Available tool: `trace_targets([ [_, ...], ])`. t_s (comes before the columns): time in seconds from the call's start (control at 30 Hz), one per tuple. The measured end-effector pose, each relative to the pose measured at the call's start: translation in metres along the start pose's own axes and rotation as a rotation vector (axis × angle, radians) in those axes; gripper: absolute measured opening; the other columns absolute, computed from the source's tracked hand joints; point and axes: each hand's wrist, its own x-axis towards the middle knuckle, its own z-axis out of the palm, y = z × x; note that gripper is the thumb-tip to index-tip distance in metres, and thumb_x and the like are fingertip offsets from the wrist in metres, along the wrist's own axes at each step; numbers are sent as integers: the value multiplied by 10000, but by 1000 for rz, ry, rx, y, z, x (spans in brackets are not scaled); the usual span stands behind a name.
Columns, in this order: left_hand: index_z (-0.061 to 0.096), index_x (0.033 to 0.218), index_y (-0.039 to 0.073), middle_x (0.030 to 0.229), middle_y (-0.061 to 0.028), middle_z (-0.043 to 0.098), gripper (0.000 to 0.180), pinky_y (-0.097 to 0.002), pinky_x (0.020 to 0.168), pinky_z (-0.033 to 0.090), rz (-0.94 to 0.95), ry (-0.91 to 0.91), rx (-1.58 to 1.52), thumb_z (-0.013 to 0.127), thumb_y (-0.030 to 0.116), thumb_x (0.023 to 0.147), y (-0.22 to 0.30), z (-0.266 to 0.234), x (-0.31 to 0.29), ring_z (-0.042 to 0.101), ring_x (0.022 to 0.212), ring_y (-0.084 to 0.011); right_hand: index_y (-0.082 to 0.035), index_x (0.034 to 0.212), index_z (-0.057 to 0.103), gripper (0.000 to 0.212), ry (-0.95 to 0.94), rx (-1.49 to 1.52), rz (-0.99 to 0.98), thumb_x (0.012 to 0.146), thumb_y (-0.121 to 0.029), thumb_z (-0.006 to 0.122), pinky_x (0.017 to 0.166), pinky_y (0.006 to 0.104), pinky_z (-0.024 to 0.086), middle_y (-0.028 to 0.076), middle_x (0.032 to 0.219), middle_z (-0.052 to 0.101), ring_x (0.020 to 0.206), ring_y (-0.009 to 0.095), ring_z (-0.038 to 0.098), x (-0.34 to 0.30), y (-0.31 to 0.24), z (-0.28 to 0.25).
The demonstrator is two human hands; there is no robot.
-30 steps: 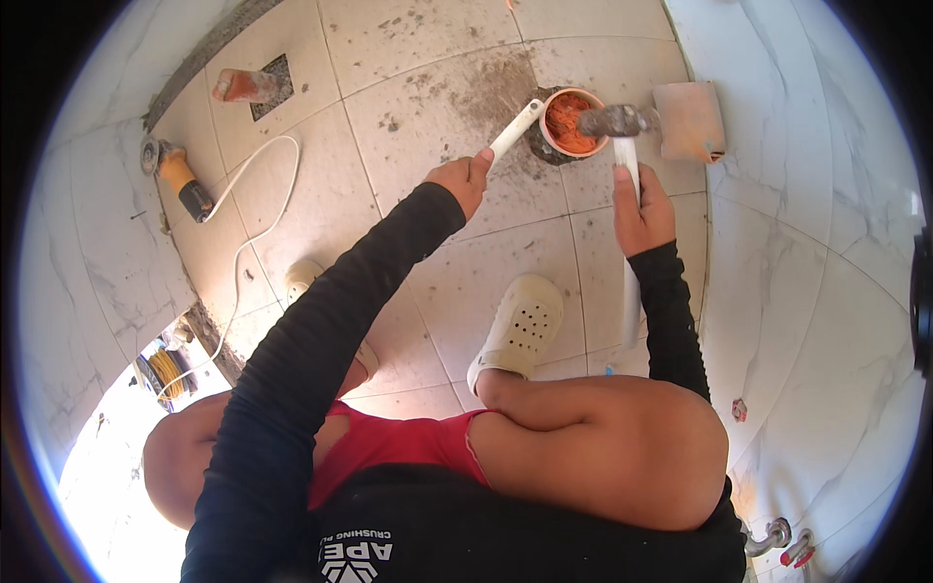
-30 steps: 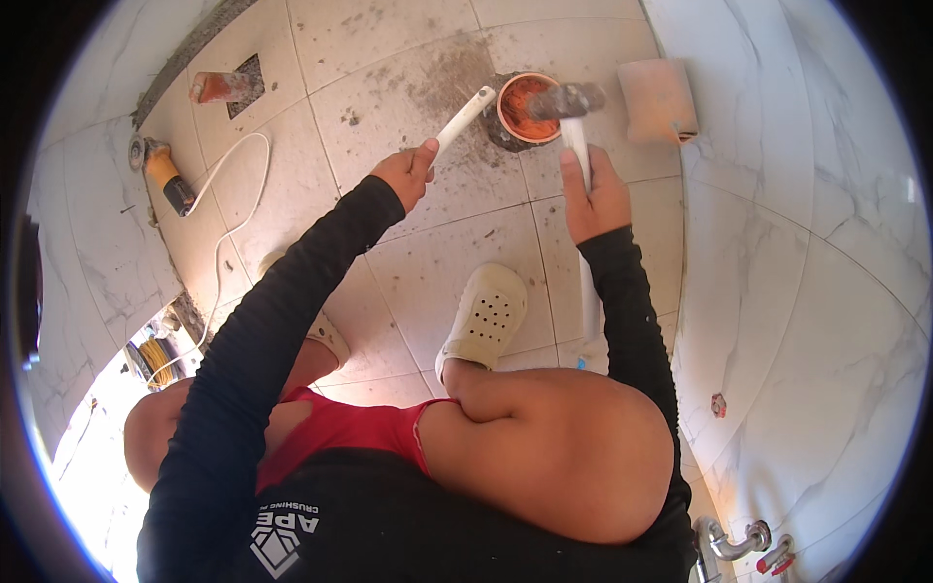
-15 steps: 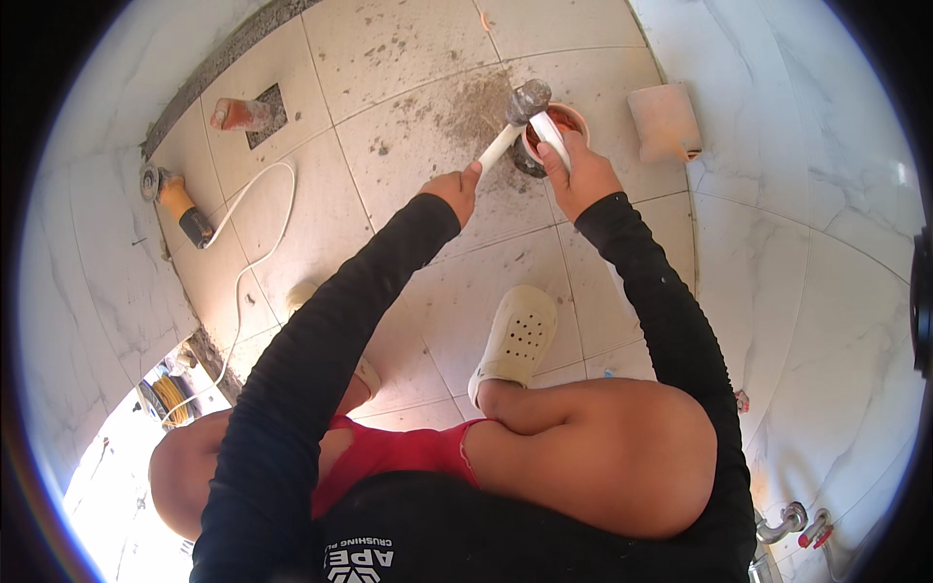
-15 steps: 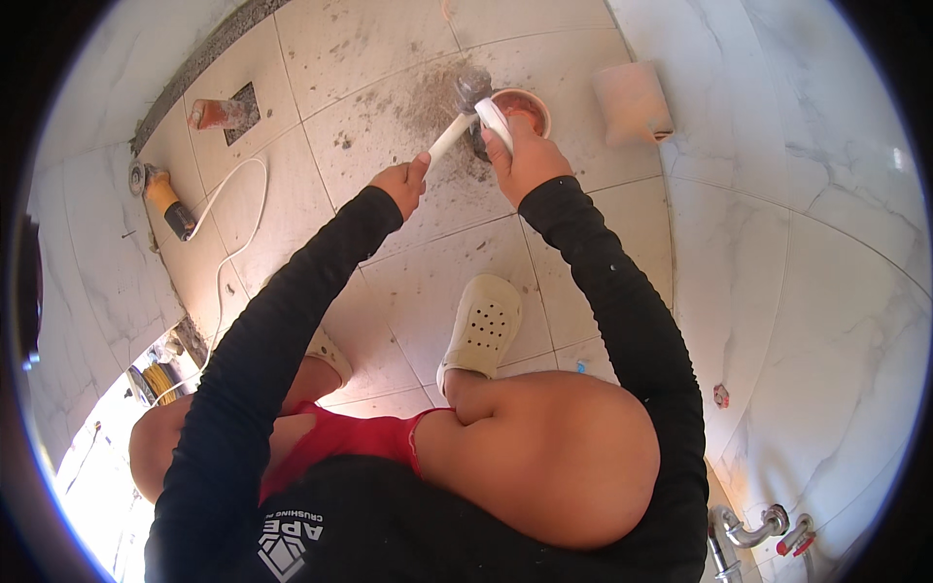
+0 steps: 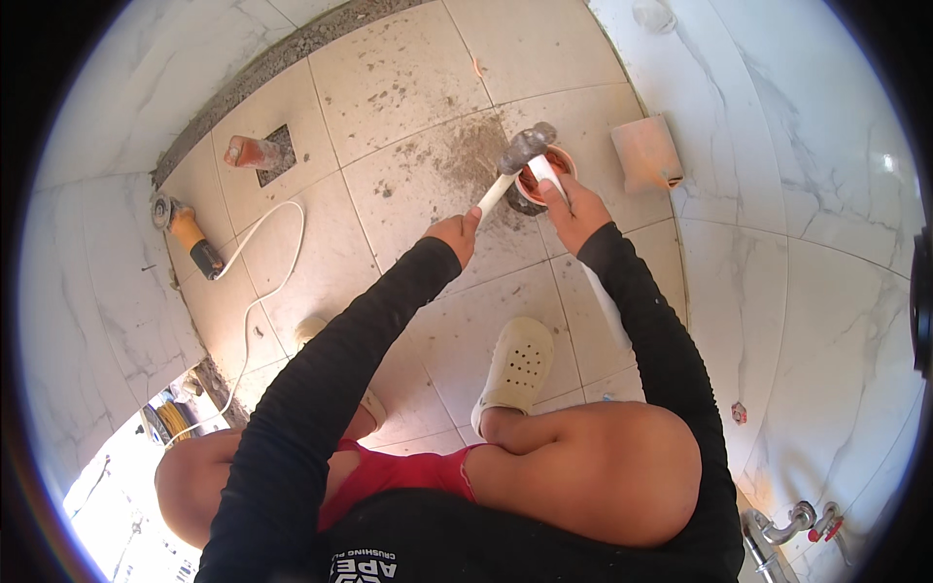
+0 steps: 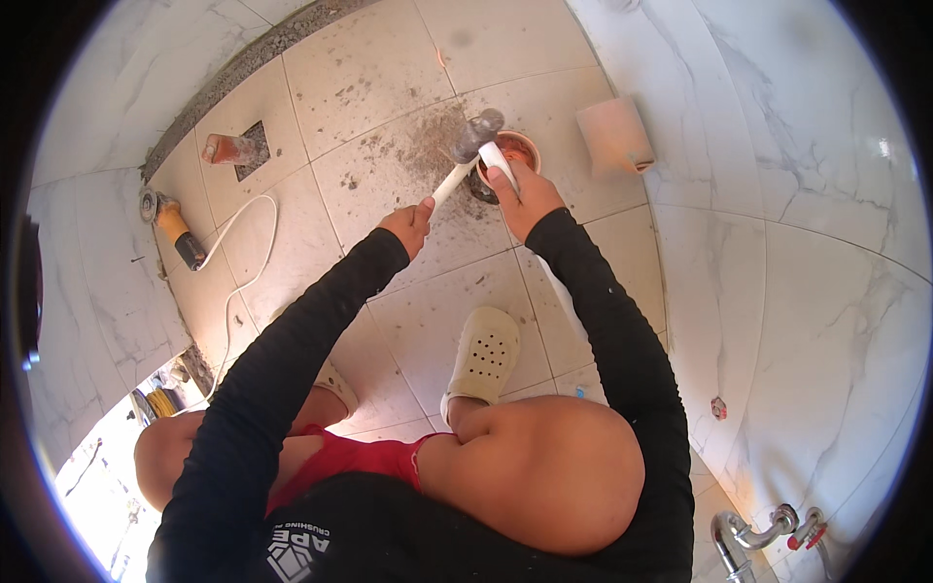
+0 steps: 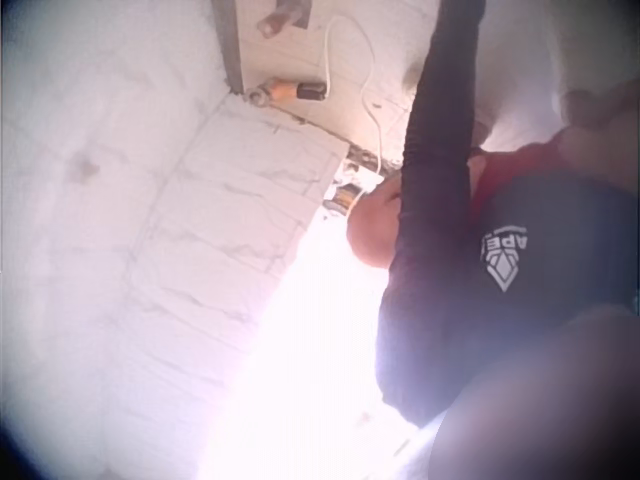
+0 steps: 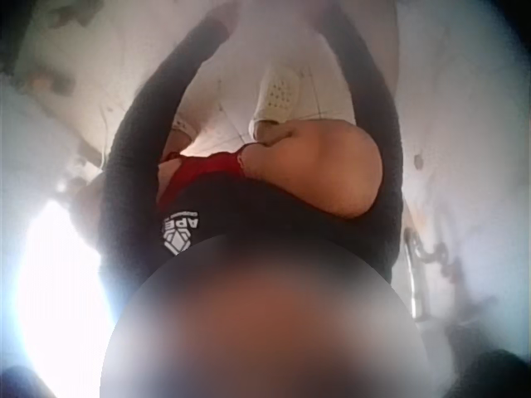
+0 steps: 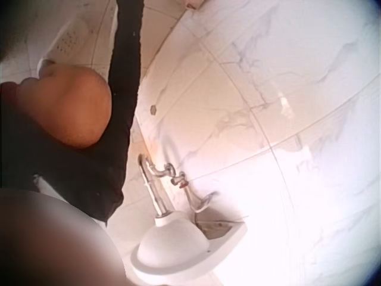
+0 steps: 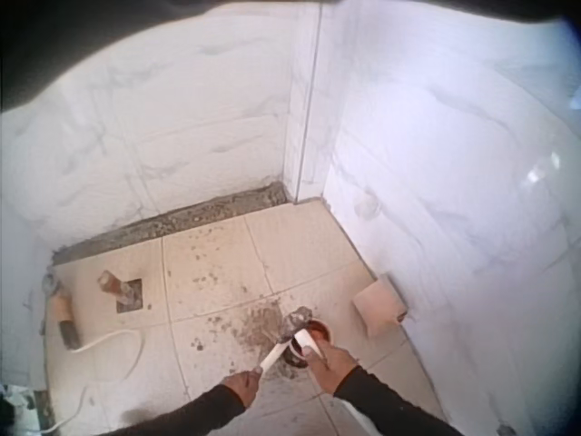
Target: The person uses a hammer to repeatedly strike a white pipe placed inside a small container on the tiled floor. The person adjusts the pipe and container between strikes and briefly reaches toward a wall-mounted electrical box before resuming hammering.
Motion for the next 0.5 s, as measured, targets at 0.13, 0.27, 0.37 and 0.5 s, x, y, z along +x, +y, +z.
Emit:
trace_targets([
  [0.13,538,842,58,587,-24,449,699,-333,414,430,-133,-121,-167,266,687,980,2,-12,-8,443,424,-153,7,1095,593,518,-2,320,181,1016,-493,479,623,329,478,98,708,603,641,185,593,-21,16,5],
  [0.27,547,859,42,583,-18,449,715,-317,400,422,-179,-135,-192,277,693,975,4,-24,-12,434,412,-146,1,1101,577,481,67,429,193,1023,-466,496,499,240,351,-20,657,450,550,56,421,-35,21,6],
  [0.37,576,868,24,589,-36,485,735,-339,443,447,-129,-155,-125,273,685,981,4,-26,-7,471,439,-166,10,1115,583,520,73,358,203,1015,-492,490,557,268,411,23,675,517,586,89,495,-36,21,3],
  [0.5,607,852,17,611,-67,533,744,-378,540,480,-48,-122,15,256,657,999,3,-25,1,541,516,-196,-4,1073,584,427,95,295,158,1035,-420,495,481,223,351,-31,643,446,538,41,417,-33,13,0],
])
